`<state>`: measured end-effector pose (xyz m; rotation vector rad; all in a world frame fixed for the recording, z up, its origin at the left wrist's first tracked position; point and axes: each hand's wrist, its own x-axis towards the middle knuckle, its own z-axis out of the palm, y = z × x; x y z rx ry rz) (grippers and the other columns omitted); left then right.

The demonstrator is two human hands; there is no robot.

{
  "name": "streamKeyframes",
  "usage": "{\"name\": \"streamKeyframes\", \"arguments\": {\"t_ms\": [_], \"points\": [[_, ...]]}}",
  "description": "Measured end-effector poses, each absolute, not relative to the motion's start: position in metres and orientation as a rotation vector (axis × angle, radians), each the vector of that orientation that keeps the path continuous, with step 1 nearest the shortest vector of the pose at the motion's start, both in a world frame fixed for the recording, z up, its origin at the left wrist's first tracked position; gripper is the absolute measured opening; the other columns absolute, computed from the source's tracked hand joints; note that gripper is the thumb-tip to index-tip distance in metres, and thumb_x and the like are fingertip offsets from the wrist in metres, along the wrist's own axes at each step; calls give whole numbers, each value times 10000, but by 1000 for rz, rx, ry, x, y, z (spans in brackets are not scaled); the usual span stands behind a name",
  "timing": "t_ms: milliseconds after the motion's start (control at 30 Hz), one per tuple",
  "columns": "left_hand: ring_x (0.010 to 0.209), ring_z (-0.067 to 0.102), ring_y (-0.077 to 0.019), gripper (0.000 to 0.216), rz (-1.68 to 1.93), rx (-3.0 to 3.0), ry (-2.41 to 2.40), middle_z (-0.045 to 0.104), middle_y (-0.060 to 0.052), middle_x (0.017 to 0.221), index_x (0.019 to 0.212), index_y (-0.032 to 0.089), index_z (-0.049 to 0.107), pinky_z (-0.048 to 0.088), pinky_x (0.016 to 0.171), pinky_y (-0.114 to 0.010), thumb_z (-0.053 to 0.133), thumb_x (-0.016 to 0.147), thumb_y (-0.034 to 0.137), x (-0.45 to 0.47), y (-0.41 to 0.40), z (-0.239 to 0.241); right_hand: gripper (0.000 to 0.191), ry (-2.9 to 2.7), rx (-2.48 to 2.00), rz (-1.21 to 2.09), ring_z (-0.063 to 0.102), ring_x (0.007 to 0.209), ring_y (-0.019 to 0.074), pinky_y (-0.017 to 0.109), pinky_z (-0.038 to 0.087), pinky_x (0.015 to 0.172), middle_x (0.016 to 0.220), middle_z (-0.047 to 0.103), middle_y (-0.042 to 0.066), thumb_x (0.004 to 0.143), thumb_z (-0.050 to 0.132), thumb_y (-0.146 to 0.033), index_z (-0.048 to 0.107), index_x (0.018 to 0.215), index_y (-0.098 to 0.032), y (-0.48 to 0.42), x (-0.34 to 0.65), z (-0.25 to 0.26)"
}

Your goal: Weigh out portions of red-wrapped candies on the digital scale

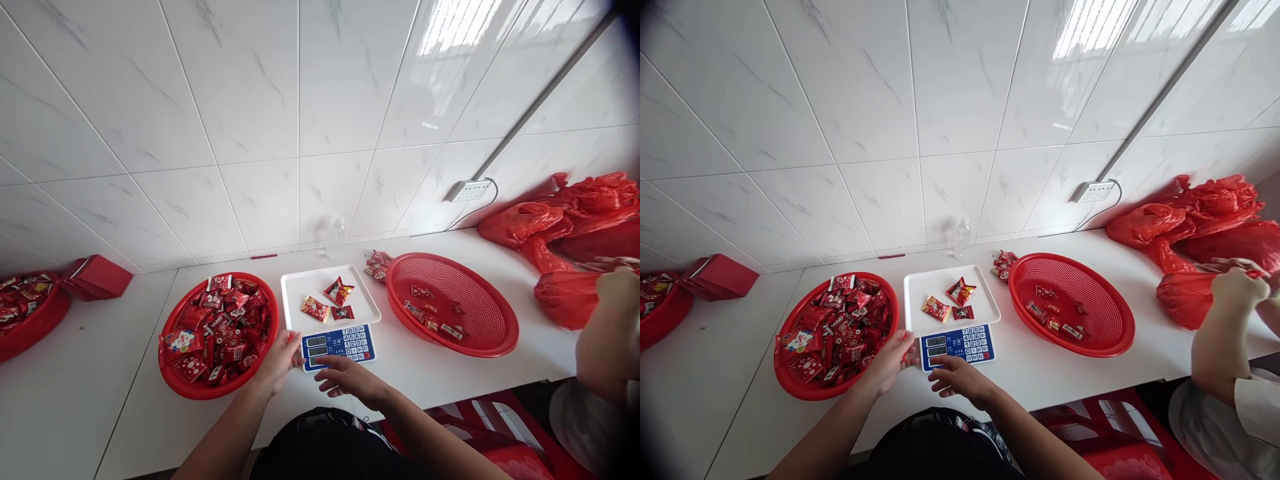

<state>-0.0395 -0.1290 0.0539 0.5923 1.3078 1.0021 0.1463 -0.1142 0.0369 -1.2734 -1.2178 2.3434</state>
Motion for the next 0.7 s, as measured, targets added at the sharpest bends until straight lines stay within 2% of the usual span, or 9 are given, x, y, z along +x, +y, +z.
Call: {"name": "streamKeyframes", "arguments": {"t_ms": [100, 200, 267, 367, 433, 600, 700], "points": [[800, 564, -146, 388, 988, 718, 1384, 583, -51, 864, 855, 176, 512, 451, 677, -264, 491, 753, 550, -30, -86, 55, 459, -1165, -1335, 2318, 626, 764, 135, 283, 477, 710, 921, 651, 58, 680, 679, -395, 572, 1073, -183, -117, 148, 36], [878, 577, -164, 454, 973, 802, 1434, 605, -84, 961, 964, 172, 512, 447, 741, -281, 415, 782, 576, -20, -46, 51, 437, -1137, -1345, 2263, 623, 767, 133, 276, 468, 707, 924, 648, 54, 683, 672, -406, 579, 1051, -188, -115, 154, 35], [976, 556, -192, 472, 959, 901, 1507, 594, -101, 1048, 1019, 173, 514, 423, 814, -302, 427, 781, 570, -18, -29, 48, 451, -1156, -1342, 2223, 623, 788, 140, 274, 465, 708, 940, 645, 53, 684, 665, -430, 574, 1057, -195, -115, 160, 33], [1163, 433, -224, 424, 942, 1094, 1687, 493, -111, 1236, 1099, 183, 492, 332, 944, -321, 490, 786, 468, -30, -24, 44, 483, -1204, -1382, 2156, 621, 816, 151, 272, 462, 704, 966, 640, 57, 688, 645, -471, 559, 1080, -202, -118, 172, 29], [1222, 360, -225, 362, 897, 1224, 1817, 436, -107, 1291, 1107, 187, 491, 279, 990, -319, 511, 788, 358, -51, -32, 39, 489, -1228, -1414, 2121, 620, 826, 154, 272, 461, 703, 978, 638, 62, 701, 626, -483, 549, 1092, -200, -122, 180, 25], [1113, 452, -273, 174, 518, 1381, 2087, 557, -118, 1095, 910, 191, 567, 323, 931, -378, 530, 745, 228, -125, -83, 19, 470, -1266, -1488, 2115, 624, 815, 154, 273, 463, 698, 978, 638, 74, 718, 607, -471, 544, 1086, -186, -130, 190, 14], [1075, 493, -303, 277, 246, 1400, 2153, 595, -126, 1061, 906, 186, 573, 347, 888, -378, 638, 639, 219, -156, -115, 7, 472, -1306, -1503, 2127, 620, 807, 155, 270, 460, 684, 963, 640, 72, 707, 615, -466, 544, 1076, -180, -131, 184, 13]]}}
